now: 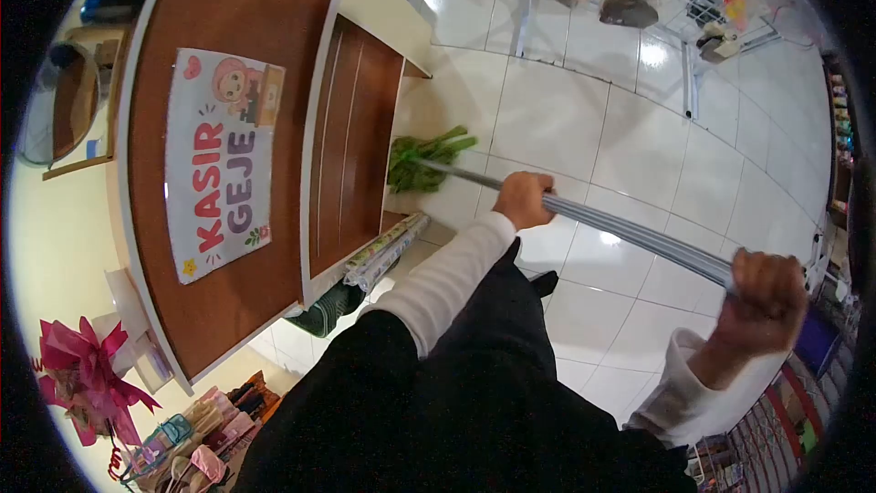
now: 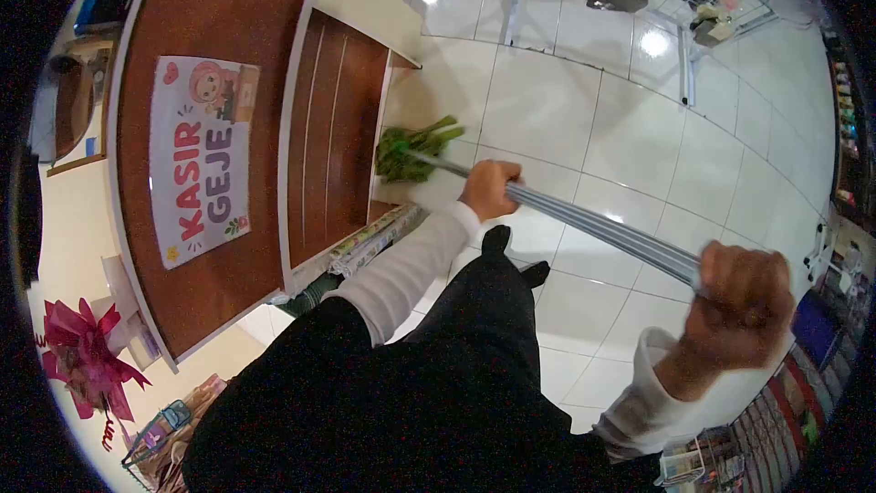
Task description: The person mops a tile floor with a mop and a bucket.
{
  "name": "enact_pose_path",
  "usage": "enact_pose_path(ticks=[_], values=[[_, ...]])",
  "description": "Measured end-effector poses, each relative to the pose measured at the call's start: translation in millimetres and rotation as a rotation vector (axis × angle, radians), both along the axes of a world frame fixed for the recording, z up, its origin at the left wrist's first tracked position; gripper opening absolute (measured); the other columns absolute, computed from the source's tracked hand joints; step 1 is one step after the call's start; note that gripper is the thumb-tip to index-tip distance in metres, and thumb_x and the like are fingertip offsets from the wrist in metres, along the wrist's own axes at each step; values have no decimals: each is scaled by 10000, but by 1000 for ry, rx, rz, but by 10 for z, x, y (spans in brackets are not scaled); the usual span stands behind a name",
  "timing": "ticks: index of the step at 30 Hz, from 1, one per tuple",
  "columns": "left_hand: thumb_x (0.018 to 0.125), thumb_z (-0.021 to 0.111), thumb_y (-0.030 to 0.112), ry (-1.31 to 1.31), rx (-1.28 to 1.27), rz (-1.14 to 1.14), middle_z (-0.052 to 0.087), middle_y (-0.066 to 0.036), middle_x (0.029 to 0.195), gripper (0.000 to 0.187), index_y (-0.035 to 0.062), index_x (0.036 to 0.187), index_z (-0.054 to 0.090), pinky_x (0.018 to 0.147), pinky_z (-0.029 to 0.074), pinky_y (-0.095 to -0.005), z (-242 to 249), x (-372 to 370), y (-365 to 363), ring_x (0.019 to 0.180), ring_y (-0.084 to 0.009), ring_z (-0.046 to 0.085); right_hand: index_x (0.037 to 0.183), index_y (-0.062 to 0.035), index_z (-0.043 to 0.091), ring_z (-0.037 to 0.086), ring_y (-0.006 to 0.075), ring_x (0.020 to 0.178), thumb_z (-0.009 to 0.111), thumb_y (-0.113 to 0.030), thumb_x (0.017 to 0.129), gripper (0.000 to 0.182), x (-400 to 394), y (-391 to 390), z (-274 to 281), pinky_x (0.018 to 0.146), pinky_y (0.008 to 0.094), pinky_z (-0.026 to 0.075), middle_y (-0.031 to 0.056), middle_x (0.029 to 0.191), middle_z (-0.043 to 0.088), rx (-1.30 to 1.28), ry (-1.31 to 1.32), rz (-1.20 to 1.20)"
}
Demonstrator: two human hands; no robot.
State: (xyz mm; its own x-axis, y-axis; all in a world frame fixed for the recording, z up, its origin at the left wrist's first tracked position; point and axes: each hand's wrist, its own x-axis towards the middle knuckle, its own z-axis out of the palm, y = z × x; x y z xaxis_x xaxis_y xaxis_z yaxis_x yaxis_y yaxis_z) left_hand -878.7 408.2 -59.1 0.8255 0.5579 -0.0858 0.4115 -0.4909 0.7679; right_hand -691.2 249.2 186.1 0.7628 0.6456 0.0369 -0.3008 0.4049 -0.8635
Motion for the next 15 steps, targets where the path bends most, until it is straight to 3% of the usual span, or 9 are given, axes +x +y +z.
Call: enact_pose_path(ticks=[1,3,7,9,13,14,15], values=[[543,619,110,40,13,-22,565,-143,606,123,56,603,527,548,437,-411,-145,-145,-23,606,-351,556,565,-139,284,202,109,403,381,-204,854,312,-38,-28,-238,509,300,273,-22,448,234,-25,60,-59],[526,630,127,73,-79,6,566,-146,611,149,60,602,520,550,438,-411,-437,-478,-23,604,-349,560,556,-136,272,212,118,400,374,-206,849,318,-151,-35,-676,516,305,289,-12,435,239,67,126,71],[558,633,162,405,32,13,574,-130,613,144,79,589,520,555,446,-402,-1052,-1205,157,610,-328,572,528,-127,288,270,132,395,379,-163,807,295,-670,61,-1531,520,327,326,10,417,285,65,145,108],[557,643,171,383,132,-12,569,-125,600,146,87,587,528,555,447,-404,-1292,-1222,159,604,-326,573,520,-118,292,281,138,396,383,-159,790,288,-650,-52,-1828,524,333,335,18,416,291,41,229,107],[543,665,205,404,120,-29,562,-120,590,174,97,587,536,561,451,-406,-1482,-1155,-112,595,-320,571,506,-102,285,280,146,398,405,-173,766,296,-524,-414,-2037,529,340,338,20,419,279,13,278,139],[532,669,216,366,64,-21,563,-113,591,183,101,588,539,565,454,-401,-1464,-1061,-209,594,-314,572,494,-96,270,267,149,402,410,-179,757,309,-480,-496,-1951,522,340,326,14,425,259,-19,286,57],[520,673,228,326,12,-14,564,-107,591,193,104,590,542,568,457,-396,-1413,-914,-320,594,-309,573,500,-96,273,257,148,403,421,-196,769,323,-295,-621,-1860,497,337,296,9,430,258,-43,153,121]])
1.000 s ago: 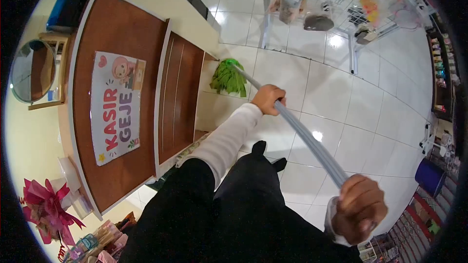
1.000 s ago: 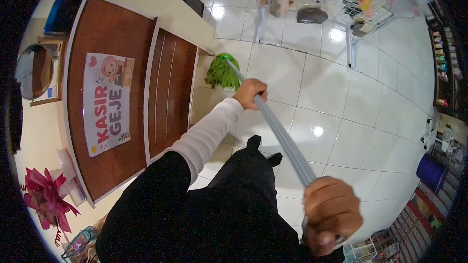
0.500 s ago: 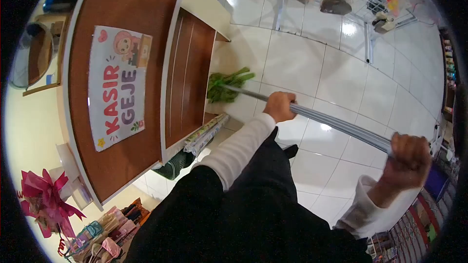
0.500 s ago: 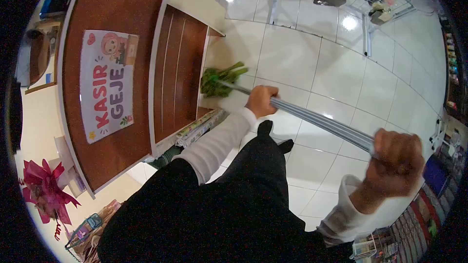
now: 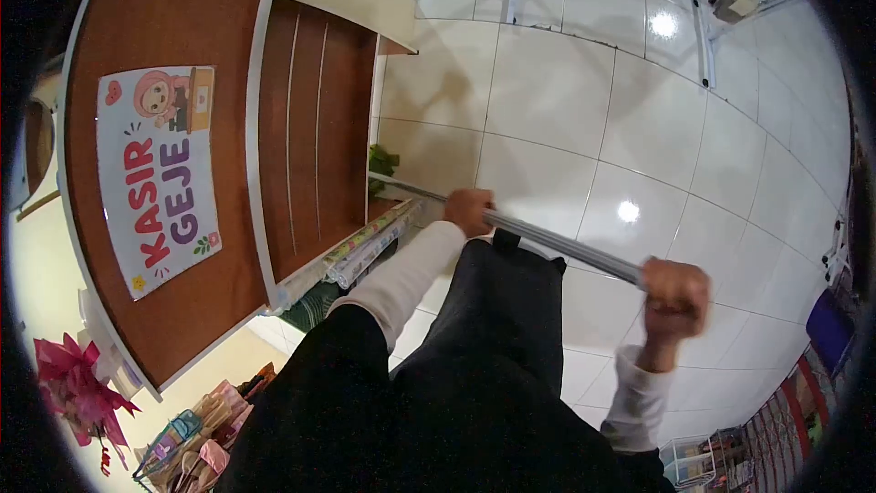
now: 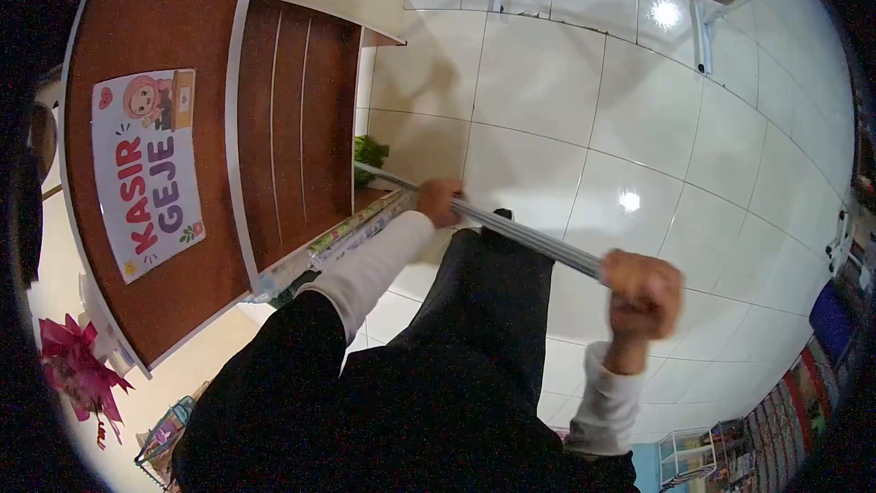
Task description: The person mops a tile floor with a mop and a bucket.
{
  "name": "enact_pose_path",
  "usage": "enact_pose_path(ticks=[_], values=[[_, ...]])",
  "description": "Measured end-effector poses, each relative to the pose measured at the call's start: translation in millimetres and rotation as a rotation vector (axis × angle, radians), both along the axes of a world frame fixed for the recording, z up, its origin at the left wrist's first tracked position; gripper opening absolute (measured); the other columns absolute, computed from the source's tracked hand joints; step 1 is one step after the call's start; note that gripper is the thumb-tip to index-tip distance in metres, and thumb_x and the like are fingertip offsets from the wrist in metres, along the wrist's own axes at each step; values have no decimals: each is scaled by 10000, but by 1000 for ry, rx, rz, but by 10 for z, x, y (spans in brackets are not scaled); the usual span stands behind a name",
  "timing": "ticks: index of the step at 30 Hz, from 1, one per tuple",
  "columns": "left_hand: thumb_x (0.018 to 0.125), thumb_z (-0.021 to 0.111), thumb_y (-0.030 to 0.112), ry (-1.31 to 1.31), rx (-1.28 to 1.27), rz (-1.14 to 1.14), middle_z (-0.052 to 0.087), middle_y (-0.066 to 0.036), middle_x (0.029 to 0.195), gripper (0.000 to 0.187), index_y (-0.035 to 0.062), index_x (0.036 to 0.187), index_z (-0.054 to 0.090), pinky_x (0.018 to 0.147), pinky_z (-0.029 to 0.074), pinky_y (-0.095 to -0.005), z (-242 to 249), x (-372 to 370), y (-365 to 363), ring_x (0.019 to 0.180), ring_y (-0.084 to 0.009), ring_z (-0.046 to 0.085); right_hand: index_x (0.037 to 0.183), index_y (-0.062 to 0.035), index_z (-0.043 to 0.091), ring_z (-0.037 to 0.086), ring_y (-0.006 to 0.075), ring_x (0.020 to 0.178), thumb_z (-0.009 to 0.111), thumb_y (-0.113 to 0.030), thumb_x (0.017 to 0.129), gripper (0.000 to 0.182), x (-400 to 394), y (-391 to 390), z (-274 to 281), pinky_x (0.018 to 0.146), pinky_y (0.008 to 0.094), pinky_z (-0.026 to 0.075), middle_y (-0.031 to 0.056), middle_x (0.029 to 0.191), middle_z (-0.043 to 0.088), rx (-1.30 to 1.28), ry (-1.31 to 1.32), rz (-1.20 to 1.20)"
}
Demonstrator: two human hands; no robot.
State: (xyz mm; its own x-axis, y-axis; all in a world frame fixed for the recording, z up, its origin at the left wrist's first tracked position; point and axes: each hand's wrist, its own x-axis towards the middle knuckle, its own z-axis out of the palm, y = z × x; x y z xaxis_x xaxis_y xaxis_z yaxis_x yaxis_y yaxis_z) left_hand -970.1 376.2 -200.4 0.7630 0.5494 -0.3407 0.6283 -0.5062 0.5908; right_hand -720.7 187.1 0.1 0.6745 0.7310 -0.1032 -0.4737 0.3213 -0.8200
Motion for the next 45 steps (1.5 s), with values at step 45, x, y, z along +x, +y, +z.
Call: enact_pose_path(ticks=[45], values=[[715,594,170,-524,-523,-653,577,-136,693,181,15,762,514,608,475,-422,2724,2175,-2317,636,-326,591,575,-140,341,305,128,448,490,-137,837,302,1227,-2629,2618,544,299,326,-1,507,321,-378,-700,-635]])
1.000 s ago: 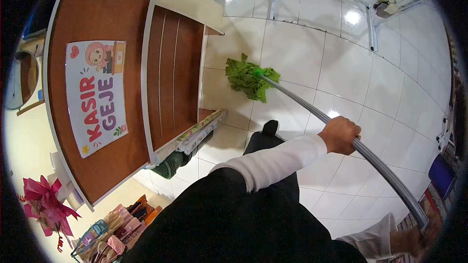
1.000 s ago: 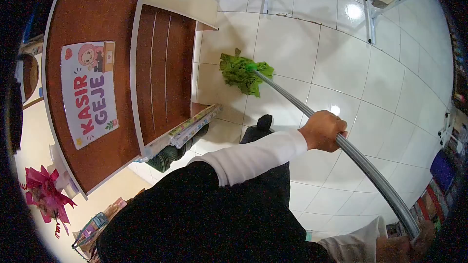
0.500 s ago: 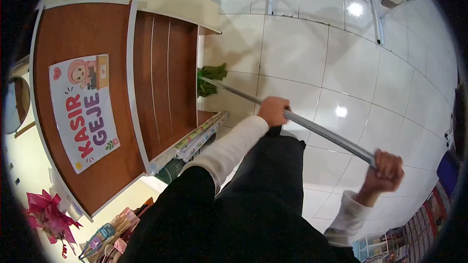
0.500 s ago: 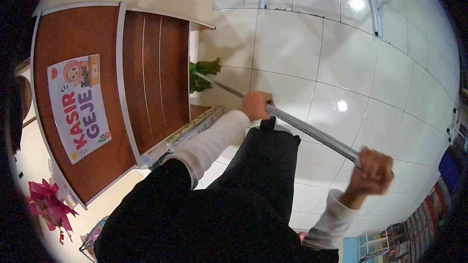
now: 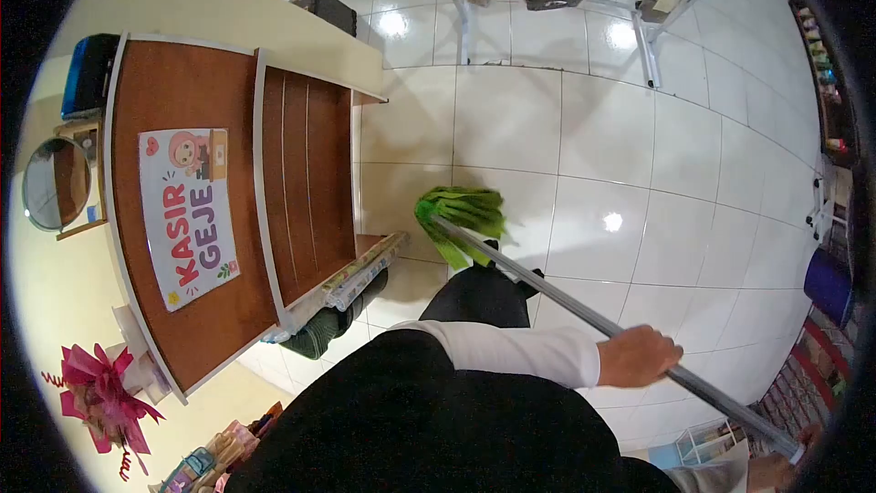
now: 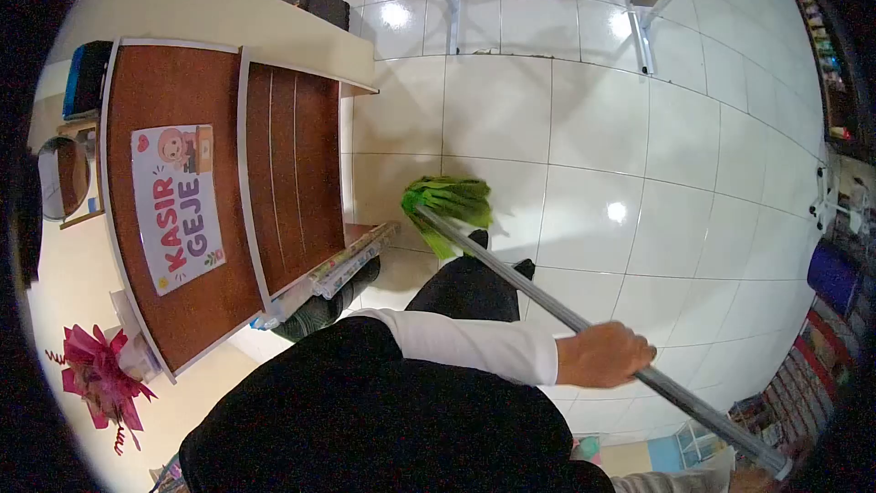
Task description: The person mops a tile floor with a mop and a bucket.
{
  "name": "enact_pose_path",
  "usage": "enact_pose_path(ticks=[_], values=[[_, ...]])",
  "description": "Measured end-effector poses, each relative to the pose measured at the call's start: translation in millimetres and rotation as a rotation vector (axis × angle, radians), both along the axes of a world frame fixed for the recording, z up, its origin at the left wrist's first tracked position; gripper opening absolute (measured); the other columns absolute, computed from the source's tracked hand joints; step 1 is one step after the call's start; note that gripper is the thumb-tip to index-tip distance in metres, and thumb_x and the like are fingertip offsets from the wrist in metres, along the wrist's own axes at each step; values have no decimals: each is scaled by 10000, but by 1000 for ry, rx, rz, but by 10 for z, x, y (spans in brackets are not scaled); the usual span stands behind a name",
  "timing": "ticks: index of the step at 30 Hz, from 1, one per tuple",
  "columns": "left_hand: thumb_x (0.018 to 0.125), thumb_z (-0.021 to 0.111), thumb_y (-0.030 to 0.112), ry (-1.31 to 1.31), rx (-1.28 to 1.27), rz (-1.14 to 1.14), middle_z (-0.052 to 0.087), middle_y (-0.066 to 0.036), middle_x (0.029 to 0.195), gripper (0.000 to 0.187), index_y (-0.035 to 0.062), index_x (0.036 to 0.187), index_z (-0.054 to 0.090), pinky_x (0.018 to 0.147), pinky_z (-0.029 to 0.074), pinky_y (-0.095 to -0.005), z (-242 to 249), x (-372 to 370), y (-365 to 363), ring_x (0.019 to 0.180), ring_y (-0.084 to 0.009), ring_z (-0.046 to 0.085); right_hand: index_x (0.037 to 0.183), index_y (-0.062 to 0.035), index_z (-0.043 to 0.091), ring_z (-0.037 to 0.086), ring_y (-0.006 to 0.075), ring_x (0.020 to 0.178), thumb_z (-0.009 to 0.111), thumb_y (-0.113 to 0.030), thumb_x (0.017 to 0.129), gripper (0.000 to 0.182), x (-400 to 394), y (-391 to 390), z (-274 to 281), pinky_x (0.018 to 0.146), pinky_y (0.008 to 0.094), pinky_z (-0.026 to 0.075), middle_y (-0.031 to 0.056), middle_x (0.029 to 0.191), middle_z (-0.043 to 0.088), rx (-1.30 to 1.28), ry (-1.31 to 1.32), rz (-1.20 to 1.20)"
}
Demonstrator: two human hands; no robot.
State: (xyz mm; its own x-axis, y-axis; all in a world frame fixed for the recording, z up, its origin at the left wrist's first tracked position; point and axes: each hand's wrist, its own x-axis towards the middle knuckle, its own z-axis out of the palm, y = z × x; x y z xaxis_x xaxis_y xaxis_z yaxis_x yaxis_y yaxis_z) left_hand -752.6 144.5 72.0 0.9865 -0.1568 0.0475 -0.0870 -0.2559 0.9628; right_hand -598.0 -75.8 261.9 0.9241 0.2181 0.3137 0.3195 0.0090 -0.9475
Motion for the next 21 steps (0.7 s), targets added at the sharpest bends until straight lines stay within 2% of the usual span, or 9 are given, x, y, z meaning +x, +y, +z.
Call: enact_pose_path(ticks=[3,6,7,8,10,11,14,19,21], values=[[672,596,150,104,104,24,578,-151,658,174,10,750,529,601,470,-454,-342,50,162,646,-336,597,576,-141,338,304,123,454,495,-131,836,304,67,-74,-298,550,296,322,0,506,320,91,122,10],[674,581,175,239,159,99,600,-144,700,190,57,822,602,651,473,-438,-1226,-85,516,679,-332,594,577,-141,335,303,119,460,500,-126,836,307,101,187,-915,556,294,317,0,504,320,324,402,124],[680,586,197,272,197,156,589,-136,661,149,76,765,605,632,470,-438,-1565,-195,706,655,-321,590,578,-141,334,302,118,461,501,-124,836,308,94,329,-1175,558,293,316,0,504,320,426,543,166],[710,594,248,157,260,200,567,-147,610,185,66,680,583,585,457,-441,-1774,-334,933,610,-325,579,627,-137,327,265,93,457,474,-178,855,274,-124,947,-1395,561,271,291,-20,490,264,625,514,394],[777,575,329,193,343,249,541,-139,572,329,65,594,506,549,428,-436,-1935,-532,1149,558,-325,548,615,-148,311,261,88,452,467,-182,836,273,-189,1083,-1803,575,286,290,-34,487,264,683,616,447],[777,573,323,213,369,288,538,-132,567,323,76,582,499,545,421,-439,-2168,-669,1228,546,-325,537,613,-154,312,261,90,438,467,-181,830,268,-267,1163,-2025,577,280,287,-42,482,259,653,658,335],[718,603,332,386,475,293,557,-126,606,281,85,618,515,546,414,-447,-2598,-1093,1629,583,-344,540,584,-159,304,272,95,443,439,-254,810,280,-576,1462,-2710,594,298,307,-44,454,243,561,783,290],[588,669,243,597,684,225,590,-87,669,177,127,675,568,616,471,-420,-3496,-1858,2338,670,-298,586,556,-133,284,333,176,631,443,-208,784,287,-1021,2065,-3708,809,413,366,11,540,288,499,1156,334],[573,679,220,633,762,236,597,-69,701,164,148,683,582,649,465,-407,-3847,-2178,2576,707,-280,587,566,-116,297,462,232,728,456,-207,764,270,-1177,2215,-4166,960,469,305,35,584,333,476,1229,436]])
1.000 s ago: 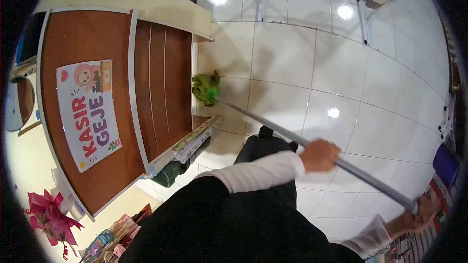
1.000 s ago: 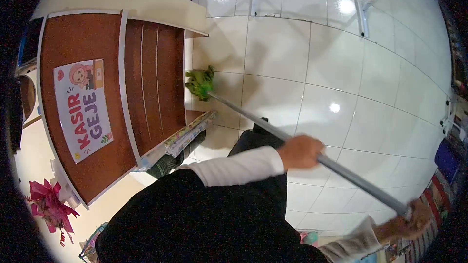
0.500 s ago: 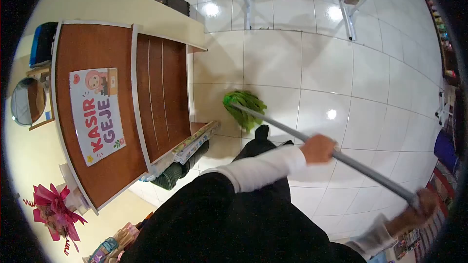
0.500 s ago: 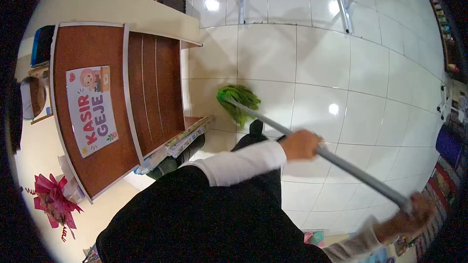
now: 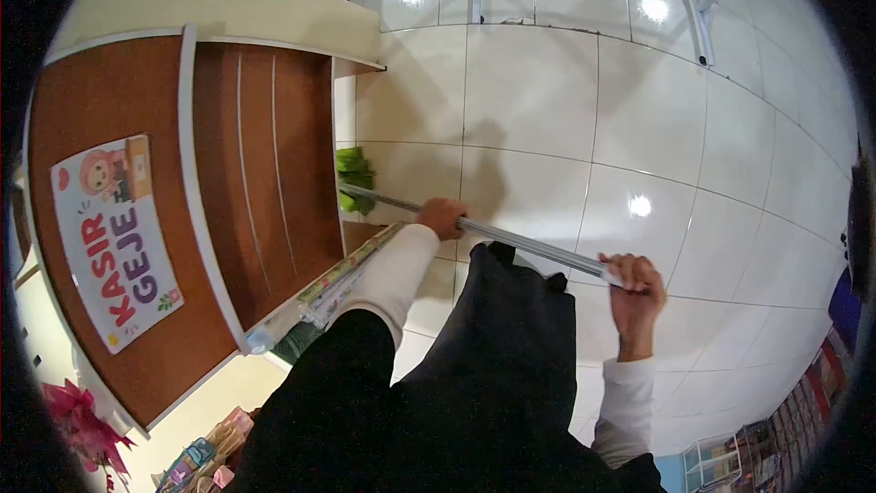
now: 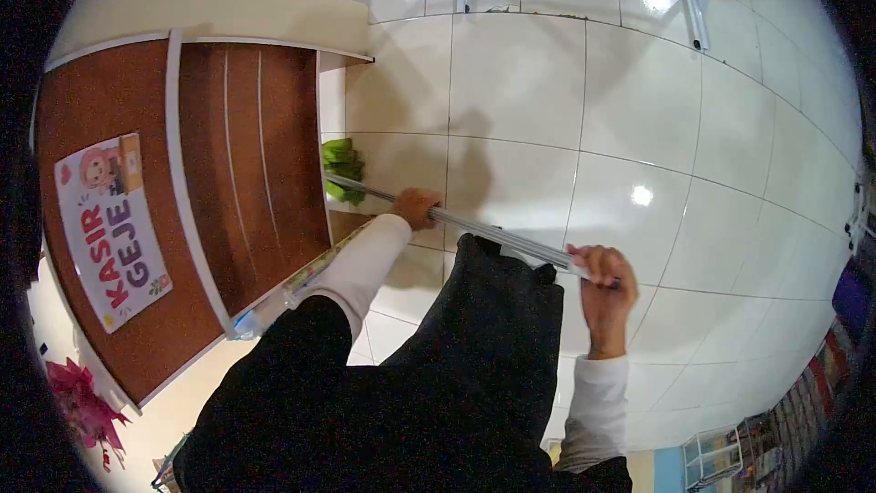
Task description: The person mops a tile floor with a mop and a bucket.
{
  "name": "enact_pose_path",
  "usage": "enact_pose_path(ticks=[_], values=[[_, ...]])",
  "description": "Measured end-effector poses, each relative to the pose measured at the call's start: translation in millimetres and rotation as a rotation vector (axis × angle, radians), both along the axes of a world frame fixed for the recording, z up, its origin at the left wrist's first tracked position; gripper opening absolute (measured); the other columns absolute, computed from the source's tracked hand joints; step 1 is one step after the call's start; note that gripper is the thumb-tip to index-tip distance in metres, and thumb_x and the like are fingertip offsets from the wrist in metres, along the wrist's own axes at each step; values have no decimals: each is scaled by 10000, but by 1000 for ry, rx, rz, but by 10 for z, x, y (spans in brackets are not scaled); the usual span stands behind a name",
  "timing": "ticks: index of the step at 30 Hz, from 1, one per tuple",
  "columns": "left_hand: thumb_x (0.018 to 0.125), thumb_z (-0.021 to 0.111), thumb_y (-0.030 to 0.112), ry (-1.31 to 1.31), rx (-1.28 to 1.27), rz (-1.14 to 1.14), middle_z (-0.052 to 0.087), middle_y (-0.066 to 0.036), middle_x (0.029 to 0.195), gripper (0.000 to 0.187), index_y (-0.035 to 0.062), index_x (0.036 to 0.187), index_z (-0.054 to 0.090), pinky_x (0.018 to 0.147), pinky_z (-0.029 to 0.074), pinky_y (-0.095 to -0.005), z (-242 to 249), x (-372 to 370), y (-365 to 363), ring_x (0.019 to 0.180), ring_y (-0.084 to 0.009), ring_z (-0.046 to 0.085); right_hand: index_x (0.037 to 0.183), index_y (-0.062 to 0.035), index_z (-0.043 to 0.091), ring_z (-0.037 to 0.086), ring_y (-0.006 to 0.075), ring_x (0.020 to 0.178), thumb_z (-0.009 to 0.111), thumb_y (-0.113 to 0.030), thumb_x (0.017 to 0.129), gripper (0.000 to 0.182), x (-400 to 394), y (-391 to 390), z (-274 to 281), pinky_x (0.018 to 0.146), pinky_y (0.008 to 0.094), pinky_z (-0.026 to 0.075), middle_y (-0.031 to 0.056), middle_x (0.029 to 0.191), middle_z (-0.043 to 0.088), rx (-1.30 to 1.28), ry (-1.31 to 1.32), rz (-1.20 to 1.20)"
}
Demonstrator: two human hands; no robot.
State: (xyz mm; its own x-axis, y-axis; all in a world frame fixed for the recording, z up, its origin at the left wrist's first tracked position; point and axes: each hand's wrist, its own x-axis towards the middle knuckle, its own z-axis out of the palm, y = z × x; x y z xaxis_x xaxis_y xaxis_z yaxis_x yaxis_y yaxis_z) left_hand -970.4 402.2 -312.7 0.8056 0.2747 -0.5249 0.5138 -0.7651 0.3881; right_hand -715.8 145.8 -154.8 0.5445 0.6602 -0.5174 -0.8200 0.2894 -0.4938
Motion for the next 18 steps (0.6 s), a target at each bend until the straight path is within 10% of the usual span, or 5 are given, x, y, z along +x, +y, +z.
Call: enact_pose_path(ticks=[8,12,15,16,18], values=[[594,610,239,198,397,-57,597,-62,771,105,163,660,639,801,381,-404,-249,-358,427,868,-234,544,553,-105,305,461,230,762,451,-164,779,275,-524,331,-862,963,438,309,41,586,356,79,156,-22],[495,646,220,-21,381,-172,552,-36,700,97,175,565,596,820,371,-412,-16,147,188,803,-239,535,596,-84,388,414,198,706,460,-213,773,230,-167,-74,-372,901,432,340,30,609,383,-203,-90,-39],[402,657,271,-413,-45,-109,524,-44,674,216,162,582,609,780,387,-416,468,1038,-368,818,-258,523,756,57,535,534,327,789,426,-233,782,311,590,-1045,126,873,494,384,189,771,554,-134,-414,-107],[413,651,272,-472,-36,-137,522,-67,682,247,146,624,632,784,386,-413,661,1369,-670,839,-274,514,739,46,539,527,298,752,424,-243,796,317,783,-1457,364,840,479,407,177,718,552,-466,-700,-276],[443,639,252,-601,-162,-147,527,-84,706,240,127,647,645,778,384,-410,1254,1918,-1258,847,-286,507,740,54,545,531,290,678,424,-274,808,356,1194,-1785,1352,761,439,462,158,671,544,-132,-684,-200]])
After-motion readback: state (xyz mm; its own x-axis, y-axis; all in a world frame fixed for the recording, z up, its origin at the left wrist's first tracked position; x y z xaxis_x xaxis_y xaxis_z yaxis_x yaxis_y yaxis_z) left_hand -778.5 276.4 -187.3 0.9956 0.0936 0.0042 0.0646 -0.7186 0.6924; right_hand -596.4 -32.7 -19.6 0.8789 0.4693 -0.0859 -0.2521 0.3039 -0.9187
